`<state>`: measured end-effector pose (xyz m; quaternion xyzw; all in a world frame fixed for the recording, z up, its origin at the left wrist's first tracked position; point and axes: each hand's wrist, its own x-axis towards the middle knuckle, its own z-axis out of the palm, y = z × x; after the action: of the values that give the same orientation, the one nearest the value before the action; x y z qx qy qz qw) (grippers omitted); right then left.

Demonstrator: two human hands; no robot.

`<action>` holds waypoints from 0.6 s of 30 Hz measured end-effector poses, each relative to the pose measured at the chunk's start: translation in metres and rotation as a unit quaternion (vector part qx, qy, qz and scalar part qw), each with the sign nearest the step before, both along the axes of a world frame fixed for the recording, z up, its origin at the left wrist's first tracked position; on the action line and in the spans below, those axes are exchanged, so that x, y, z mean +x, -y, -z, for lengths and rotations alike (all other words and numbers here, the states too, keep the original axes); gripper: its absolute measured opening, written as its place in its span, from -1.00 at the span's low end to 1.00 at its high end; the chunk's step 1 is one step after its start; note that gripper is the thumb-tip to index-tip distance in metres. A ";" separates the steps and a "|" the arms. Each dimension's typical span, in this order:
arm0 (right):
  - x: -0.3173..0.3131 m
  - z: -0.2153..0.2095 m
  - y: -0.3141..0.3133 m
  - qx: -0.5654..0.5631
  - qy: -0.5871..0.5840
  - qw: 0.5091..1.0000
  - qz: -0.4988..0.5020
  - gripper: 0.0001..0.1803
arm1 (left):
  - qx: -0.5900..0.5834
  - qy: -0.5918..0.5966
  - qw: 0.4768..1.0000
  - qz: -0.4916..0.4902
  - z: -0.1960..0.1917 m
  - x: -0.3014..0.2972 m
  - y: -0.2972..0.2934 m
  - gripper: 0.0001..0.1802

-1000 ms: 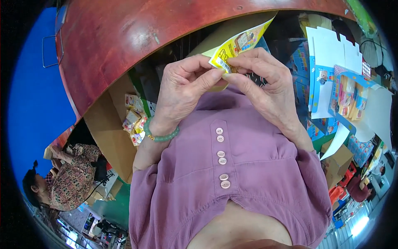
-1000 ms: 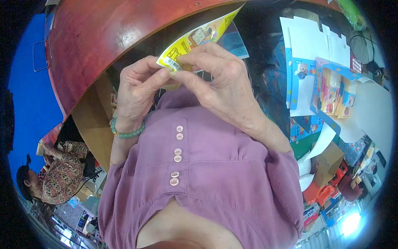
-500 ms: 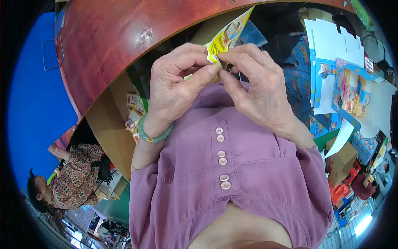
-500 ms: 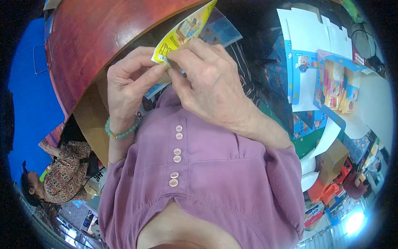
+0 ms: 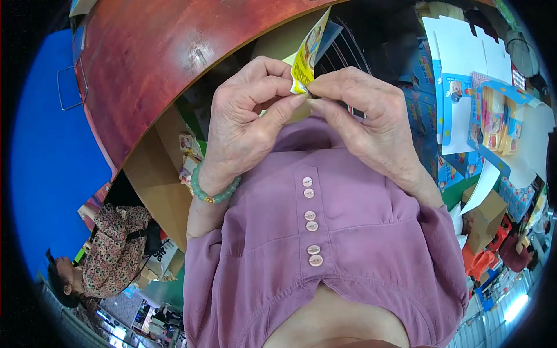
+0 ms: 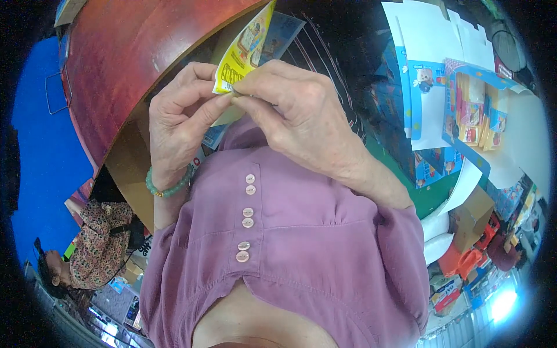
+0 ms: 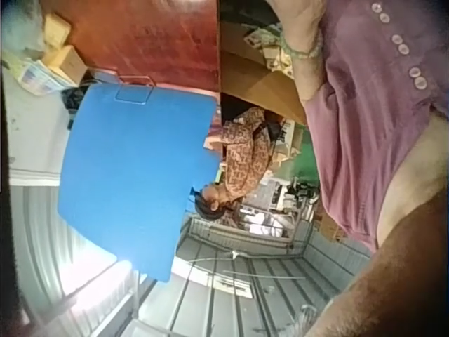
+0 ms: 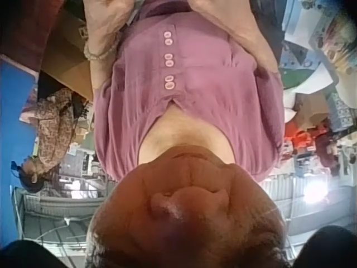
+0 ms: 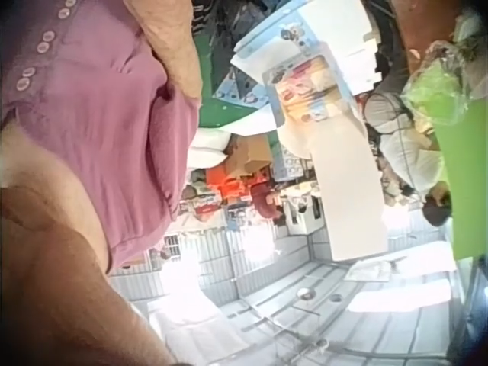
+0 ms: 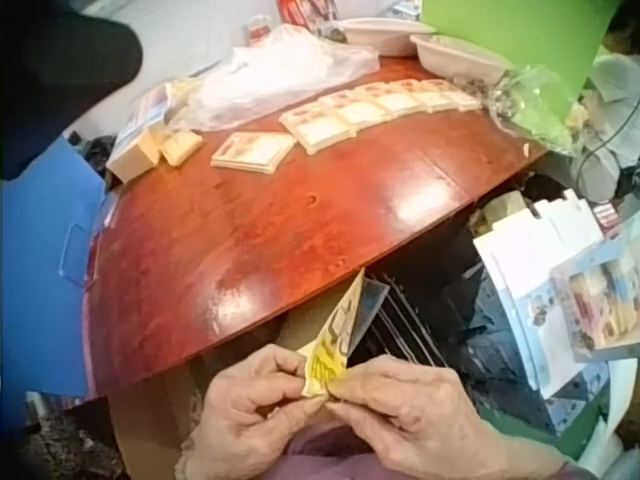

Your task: Peel labels and wrap them around small trays of product, then place the finished items into cardboard boxes.

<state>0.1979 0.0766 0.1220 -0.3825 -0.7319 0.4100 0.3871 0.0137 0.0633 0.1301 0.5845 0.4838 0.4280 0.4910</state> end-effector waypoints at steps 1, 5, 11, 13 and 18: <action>0.001 0.000 -0.001 -0.001 0.000 1.000 0.001 -0.76 | 0.007 -0.016 1.000 0.008 0.001 0.000 0.000 -0.86; 0.003 0.000 -0.005 0.010 0.024 0.999 -0.020 -0.80 | 0.027 -0.046 0.998 0.014 0.000 0.002 0.001 -0.85; 0.002 0.001 -0.006 0.071 0.051 0.996 -0.029 -0.82 | 0.048 -0.074 0.996 -0.001 0.001 0.006 0.003 -0.86; 0.001 0.003 -0.005 0.093 0.066 0.993 -0.032 -0.82 | 0.053 -0.080 0.995 -0.007 0.002 0.007 0.004 -0.86; -0.001 0.004 -0.006 0.093 0.078 0.992 -0.025 -0.84 | 0.057 -0.114 0.992 -0.015 -0.001 0.008 0.002 -0.87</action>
<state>0.1971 0.0821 0.1181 -0.3576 -0.8042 0.3186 0.3521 0.0216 0.0613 0.1315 0.6494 0.5203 0.3921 0.3922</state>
